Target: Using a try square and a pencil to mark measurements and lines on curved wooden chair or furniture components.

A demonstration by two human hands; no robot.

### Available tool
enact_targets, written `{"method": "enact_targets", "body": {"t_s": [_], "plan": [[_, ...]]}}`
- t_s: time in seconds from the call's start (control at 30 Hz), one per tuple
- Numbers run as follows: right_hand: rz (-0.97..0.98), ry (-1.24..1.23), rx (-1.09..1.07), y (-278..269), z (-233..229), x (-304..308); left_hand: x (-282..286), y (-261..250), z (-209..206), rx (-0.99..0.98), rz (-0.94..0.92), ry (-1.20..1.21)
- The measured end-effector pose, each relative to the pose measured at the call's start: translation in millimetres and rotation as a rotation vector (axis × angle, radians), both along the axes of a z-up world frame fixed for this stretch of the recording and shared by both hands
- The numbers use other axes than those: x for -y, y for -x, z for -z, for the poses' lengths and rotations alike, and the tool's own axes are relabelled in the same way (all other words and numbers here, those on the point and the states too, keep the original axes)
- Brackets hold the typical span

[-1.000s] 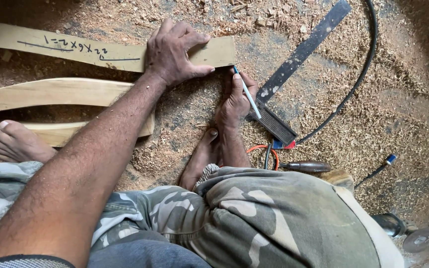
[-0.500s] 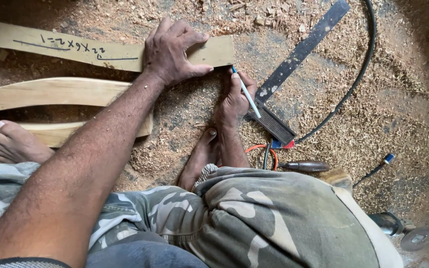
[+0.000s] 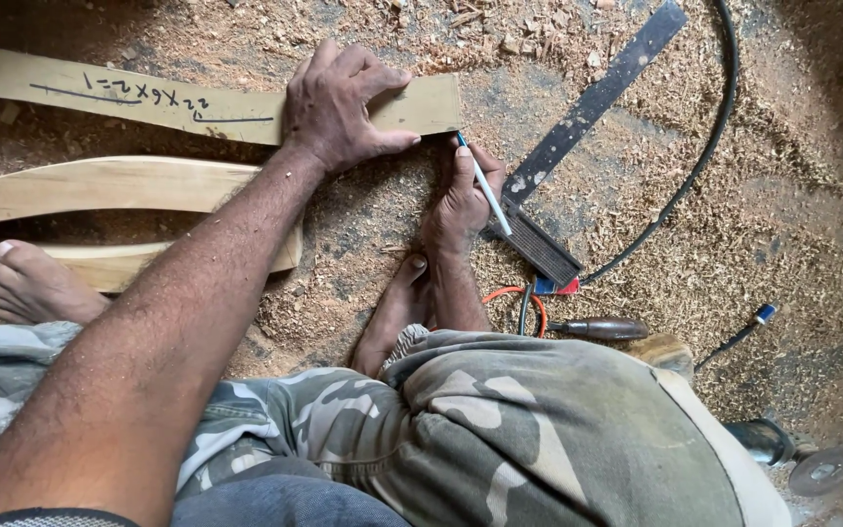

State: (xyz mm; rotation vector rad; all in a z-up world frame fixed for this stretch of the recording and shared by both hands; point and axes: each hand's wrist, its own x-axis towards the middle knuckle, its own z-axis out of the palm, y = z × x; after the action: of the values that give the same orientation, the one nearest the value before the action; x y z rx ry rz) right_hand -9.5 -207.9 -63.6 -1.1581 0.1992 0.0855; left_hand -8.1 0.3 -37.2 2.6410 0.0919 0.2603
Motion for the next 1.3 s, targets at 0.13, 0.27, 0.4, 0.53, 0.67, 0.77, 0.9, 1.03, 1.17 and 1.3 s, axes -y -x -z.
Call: {"method": "enact_targets", "body": {"t_s": [0.13,0.27,0.4,0.53,0.67,0.77,0.9,1.03,1.17,1.3], "plan": [[-0.009,0.085,-0.039,-2,-2,-2,1,-1,0,-0.002,-0.007,0.011],[-0.021,0.237,-0.054,-3,-42,3,-1,0,7,0.082,0.014,-0.033],[-0.112,0.721,0.138,4,-30,55,-4,-3,9,0.020,0.015,0.019],[-0.336,1.475,0.473,7,-68,98,-21,-15,8,-0.082,0.103,0.125],[-0.457,1.549,0.568,7,-77,129,-65,-44,14,-0.007,0.173,-0.001],[-0.557,1.560,0.540,2,-78,132,-92,-70,7,0.039,0.242,-0.164],[-0.627,1.568,0.547,-12,-79,140,-69,-71,-49,-0.306,-0.187,0.110],[-0.510,1.426,0.248,-19,-117,143,-1,-34,-132,-0.695,0.225,-0.249],[-0.142,1.227,0.120,-13,-185,147,-2,-11,-29,-0.514,0.205,-0.137],[0.060,0.309,-0.140,8,-192,153,3,-34,-40,-0.681,0.434,0.179]]}}
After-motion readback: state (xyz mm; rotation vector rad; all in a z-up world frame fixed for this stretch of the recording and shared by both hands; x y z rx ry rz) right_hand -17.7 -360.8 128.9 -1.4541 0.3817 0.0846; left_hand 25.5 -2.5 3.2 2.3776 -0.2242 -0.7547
